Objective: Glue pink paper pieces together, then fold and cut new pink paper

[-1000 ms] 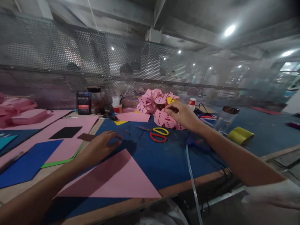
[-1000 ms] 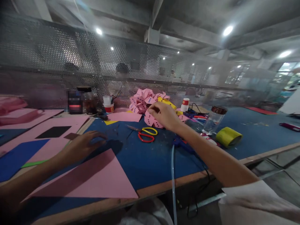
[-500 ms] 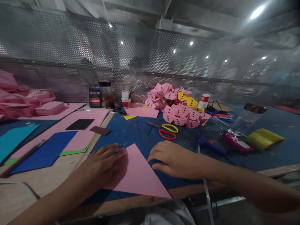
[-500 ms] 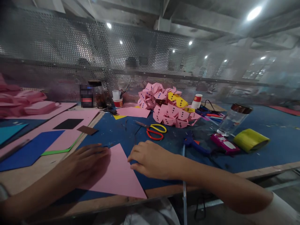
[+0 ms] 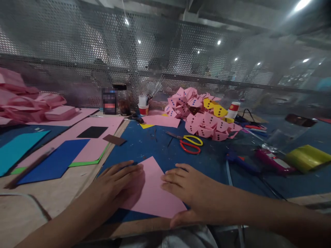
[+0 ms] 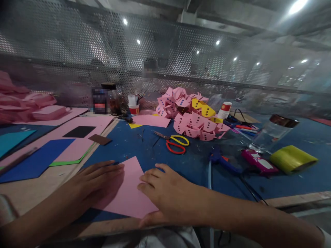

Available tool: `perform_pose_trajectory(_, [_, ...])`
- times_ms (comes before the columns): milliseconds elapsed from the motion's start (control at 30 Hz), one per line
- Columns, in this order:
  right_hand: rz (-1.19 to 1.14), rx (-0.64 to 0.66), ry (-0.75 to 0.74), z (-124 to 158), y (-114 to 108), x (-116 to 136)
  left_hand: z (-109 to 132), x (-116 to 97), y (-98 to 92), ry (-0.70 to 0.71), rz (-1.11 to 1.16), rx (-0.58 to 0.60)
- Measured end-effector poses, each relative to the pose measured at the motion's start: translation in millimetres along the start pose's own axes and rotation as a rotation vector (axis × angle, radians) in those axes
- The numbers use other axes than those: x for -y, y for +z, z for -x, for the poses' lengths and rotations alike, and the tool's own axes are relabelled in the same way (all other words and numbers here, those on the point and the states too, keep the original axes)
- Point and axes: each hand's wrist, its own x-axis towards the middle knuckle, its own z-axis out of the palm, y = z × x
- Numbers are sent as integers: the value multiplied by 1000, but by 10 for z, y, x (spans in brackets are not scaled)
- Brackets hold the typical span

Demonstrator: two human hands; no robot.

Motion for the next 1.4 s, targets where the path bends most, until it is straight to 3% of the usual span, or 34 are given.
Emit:
perform_pose_trajectory(200, [107,-5,5,77,29,138,-4,-192,-113,66,-3,27])
perform_pose_trajectory(433, [60,-40,29,116,84,145,51,-405,-217,115,-67,11])
perform_pose_trajectory(833, [23,-45,44,153,83,143,55,-439,-160,131,-174,-11])
perform_pose_trajectory(1100, [30,-60,52,162,87,166,38,-514,-167,183,-230,-111])
perform_pose_trajectory(1400, [37,-56,35,141,63,181,42,-513,-138,113,-170,-31])
